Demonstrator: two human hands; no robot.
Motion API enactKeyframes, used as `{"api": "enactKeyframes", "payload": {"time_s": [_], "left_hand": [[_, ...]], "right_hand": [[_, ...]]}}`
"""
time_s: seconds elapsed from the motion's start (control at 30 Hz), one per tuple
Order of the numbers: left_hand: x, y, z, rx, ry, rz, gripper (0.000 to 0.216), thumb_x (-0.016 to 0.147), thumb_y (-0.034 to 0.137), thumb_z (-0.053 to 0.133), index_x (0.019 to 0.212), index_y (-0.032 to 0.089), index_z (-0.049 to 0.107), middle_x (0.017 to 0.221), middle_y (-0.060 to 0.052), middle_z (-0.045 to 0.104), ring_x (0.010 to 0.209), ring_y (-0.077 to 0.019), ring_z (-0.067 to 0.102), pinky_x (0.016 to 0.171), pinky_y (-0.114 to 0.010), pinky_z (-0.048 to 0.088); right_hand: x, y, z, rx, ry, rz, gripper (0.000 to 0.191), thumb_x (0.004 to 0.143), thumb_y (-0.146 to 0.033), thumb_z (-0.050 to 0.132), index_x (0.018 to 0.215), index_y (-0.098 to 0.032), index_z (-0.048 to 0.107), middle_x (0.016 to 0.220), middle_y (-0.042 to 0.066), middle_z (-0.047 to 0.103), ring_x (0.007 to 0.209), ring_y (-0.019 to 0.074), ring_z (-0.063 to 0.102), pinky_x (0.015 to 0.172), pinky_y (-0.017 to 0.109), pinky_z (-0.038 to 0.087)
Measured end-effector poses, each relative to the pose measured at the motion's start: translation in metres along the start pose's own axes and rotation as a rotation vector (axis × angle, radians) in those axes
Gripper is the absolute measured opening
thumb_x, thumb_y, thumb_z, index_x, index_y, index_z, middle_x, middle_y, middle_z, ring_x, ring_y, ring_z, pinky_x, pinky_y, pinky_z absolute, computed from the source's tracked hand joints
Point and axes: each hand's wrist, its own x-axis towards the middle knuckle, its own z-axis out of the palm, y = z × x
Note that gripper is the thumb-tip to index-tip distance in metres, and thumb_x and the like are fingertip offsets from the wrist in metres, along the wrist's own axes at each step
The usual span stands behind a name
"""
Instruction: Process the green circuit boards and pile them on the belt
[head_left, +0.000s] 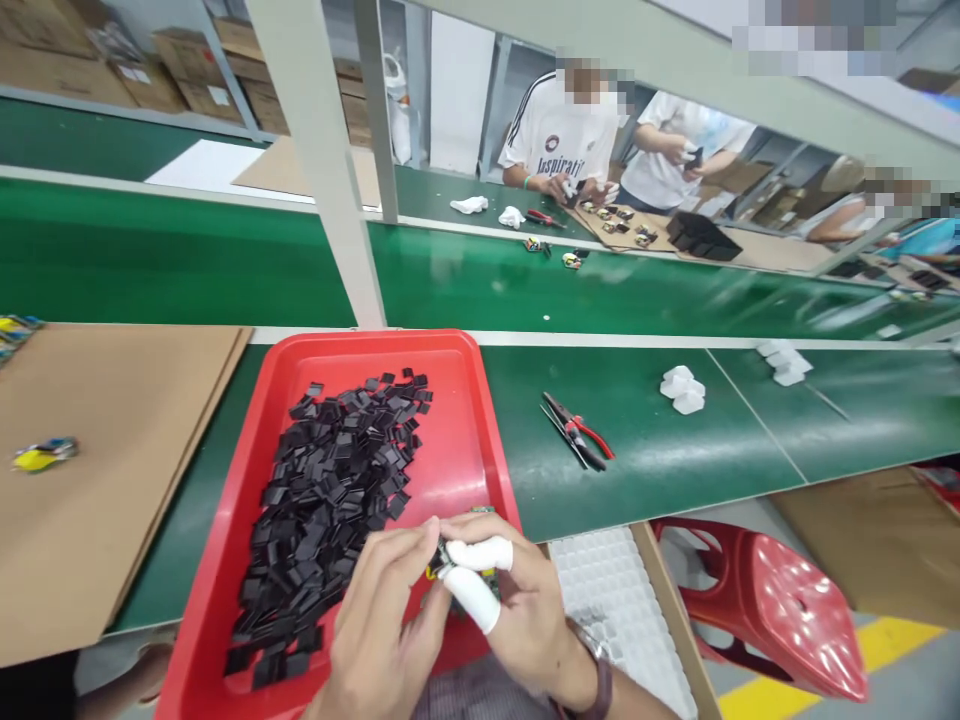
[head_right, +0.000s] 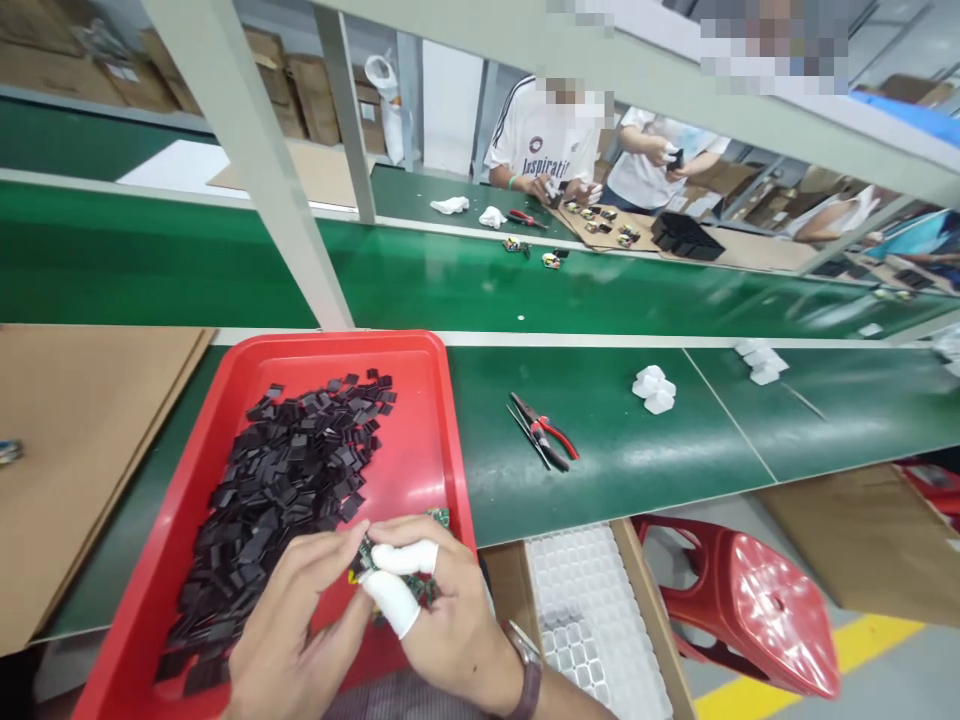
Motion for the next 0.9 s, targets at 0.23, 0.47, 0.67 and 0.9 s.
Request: {"api": "enactKeyframes", "payload": {"time_s": [0.23,0.47,0.67,0.9], "left_hand": [[0.015,-0.016,-0.015,0.193,-0.080,-0.165,0.055,0.096,0.036,0.069,0.146,0.019,0.053,0.134,-0.013,0.063,0.107,-0.0238,0.072,0.099,-0.039,0.060],[-0.013,-0.030,-0.040,0.307,-0.356,-0.124,0.034,0.103,0.038,0.057,0.133,0.024,0.063,0.124,-0.007,0.072,0.109,-0.0230,0.072,0.093,-0.038,0.063],[-0.023,-0.030,-0.037,0.347,-0.471,-0.034,0.037,0.102,0.033,0.058,0.138,0.025,0.062,0.132,-0.007,0.071,0.121,-0.0250,0.066,0.097,-0.041,0.062],[-0.002,-0.029,-0.008,0.373,-0.446,0.167,0.039,0.101,0.043,0.058,0.134,0.023,0.065,0.131,-0.009,0.072,0.120,-0.0272,0.069,0.092,-0.040,0.065]], "right_hand": [[0.040,0.059,-0.097,-0.610,0.281,0.083,0.027,0.102,-0.032,0.054,0.106,-0.017,0.076,0.100,0.010,0.081,0.088,0.0239,0.077,0.078,0.038,0.064],[0.048,0.085,-0.127,-0.787,0.156,0.047,0.032,0.101,-0.031,0.052,0.117,-0.014,0.075,0.111,0.018,0.073,0.101,0.0301,0.071,0.092,0.047,0.057],[0.044,0.074,-0.149,-1.173,0.116,-0.077,0.043,0.100,-0.034,0.060,0.139,-0.018,0.061,0.139,0.020,0.062,0.131,0.0411,0.054,0.108,0.065,0.043],[0.058,0.088,-0.153,-1.148,-0.190,-0.202,0.055,0.097,-0.035,0.068,0.148,-0.023,0.051,0.153,0.016,0.054,0.142,0.0394,0.044,0.111,0.063,0.042]]}}
